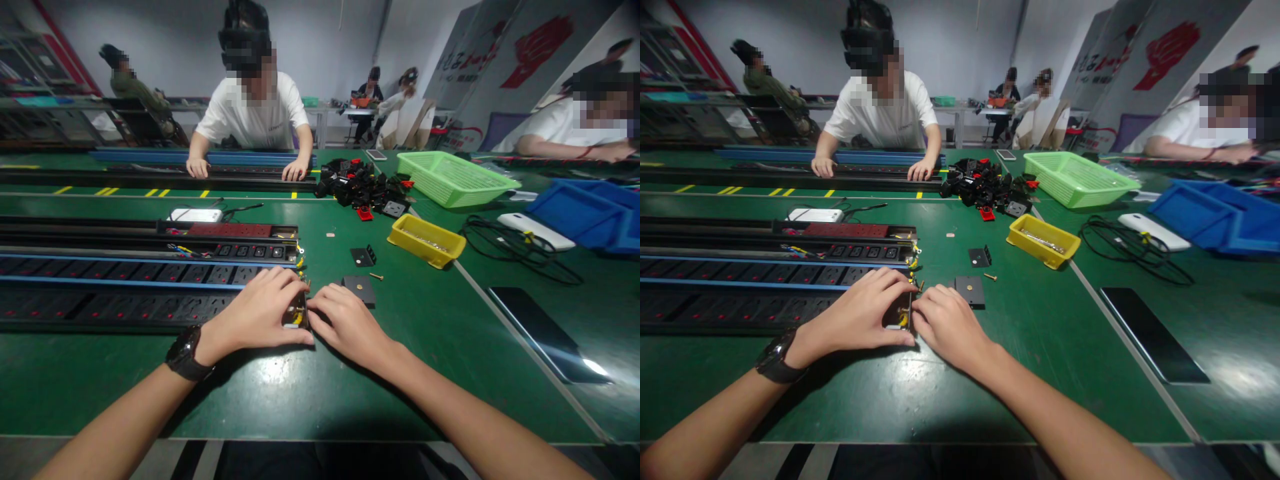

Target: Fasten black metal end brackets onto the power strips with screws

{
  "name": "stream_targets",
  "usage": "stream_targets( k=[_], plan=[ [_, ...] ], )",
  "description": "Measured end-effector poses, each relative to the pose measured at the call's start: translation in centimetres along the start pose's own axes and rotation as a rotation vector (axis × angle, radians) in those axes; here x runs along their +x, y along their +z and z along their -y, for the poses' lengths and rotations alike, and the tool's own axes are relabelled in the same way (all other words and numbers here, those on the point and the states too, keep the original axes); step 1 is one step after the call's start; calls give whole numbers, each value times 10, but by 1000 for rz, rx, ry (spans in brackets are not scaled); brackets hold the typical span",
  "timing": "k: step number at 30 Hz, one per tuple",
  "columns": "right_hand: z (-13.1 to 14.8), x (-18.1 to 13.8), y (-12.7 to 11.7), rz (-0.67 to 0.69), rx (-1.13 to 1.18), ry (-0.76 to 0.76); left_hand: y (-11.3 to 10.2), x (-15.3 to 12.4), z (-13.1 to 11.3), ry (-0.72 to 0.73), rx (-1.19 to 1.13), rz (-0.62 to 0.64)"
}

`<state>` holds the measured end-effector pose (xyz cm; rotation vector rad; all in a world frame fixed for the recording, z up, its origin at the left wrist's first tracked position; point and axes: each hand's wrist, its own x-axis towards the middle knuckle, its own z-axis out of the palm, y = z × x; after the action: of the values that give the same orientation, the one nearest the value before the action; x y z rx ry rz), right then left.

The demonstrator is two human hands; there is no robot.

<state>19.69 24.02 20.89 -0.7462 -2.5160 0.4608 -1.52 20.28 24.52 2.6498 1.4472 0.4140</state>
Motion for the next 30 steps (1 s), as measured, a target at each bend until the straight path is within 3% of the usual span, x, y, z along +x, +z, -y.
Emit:
stream_targets(
  k=[30],
  plan=[
    [-6,0,-11,67,-70,-16,1,0,-1,-6,-1,-45]
  ],
)
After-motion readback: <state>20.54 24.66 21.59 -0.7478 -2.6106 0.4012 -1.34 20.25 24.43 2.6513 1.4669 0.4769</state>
